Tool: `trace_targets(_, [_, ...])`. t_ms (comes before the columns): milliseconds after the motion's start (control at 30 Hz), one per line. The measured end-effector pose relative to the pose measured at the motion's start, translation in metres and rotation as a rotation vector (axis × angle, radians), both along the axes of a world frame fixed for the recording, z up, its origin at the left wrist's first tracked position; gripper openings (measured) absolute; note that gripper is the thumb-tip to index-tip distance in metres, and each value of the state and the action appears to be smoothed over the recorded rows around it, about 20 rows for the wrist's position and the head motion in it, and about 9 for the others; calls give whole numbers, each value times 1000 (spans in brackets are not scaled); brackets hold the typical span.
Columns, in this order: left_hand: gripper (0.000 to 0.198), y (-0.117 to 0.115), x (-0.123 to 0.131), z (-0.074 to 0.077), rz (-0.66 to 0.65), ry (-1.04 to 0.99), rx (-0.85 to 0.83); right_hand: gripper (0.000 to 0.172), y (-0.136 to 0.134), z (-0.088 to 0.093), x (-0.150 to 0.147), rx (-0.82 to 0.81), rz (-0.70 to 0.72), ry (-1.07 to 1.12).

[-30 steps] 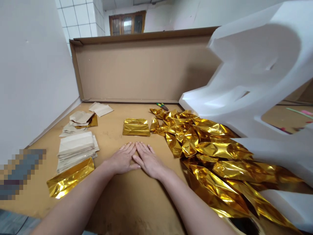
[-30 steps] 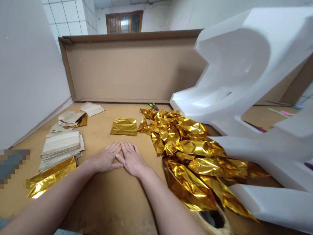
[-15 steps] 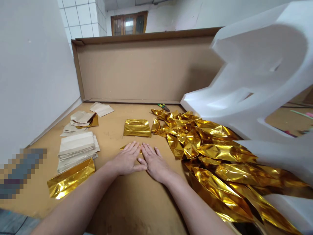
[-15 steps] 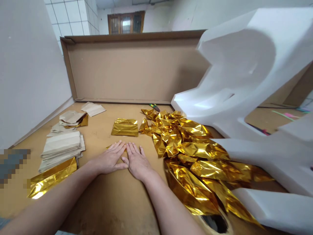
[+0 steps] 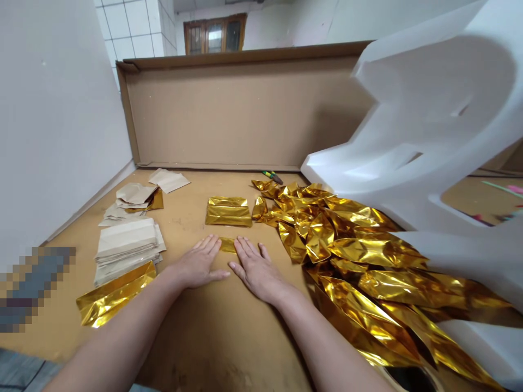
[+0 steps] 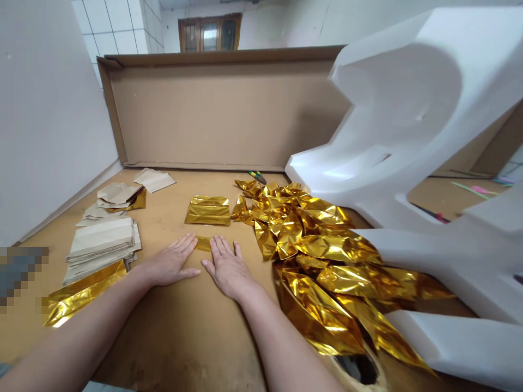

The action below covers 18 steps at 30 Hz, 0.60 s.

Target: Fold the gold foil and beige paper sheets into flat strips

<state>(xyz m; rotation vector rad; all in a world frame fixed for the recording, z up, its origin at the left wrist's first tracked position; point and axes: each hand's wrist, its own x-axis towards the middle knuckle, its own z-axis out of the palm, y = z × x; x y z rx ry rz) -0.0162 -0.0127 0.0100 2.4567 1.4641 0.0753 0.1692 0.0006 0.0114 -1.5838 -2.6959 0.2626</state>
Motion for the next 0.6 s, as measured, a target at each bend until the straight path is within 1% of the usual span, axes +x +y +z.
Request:
trace_targets(133, [89,0,0,1,-3,23,-23,69,0,-3,-1,27,-2,9])
trace_targets(267, [89,0,3,3,-6,10,-17,71,0,-4,-9,63,18,48])
trace_targets(367, [89,-1,4,4,-4,6,-20,72,-1,-1,-18,32,74,73])
trace_targets(467, [88,-1,4,4,0,-1,-16,73,0,1,-24,0,98,72])
trace_targets(600, [88,-1,5,4,8,-2,-20,73,4,-2,-18,21,103,67])
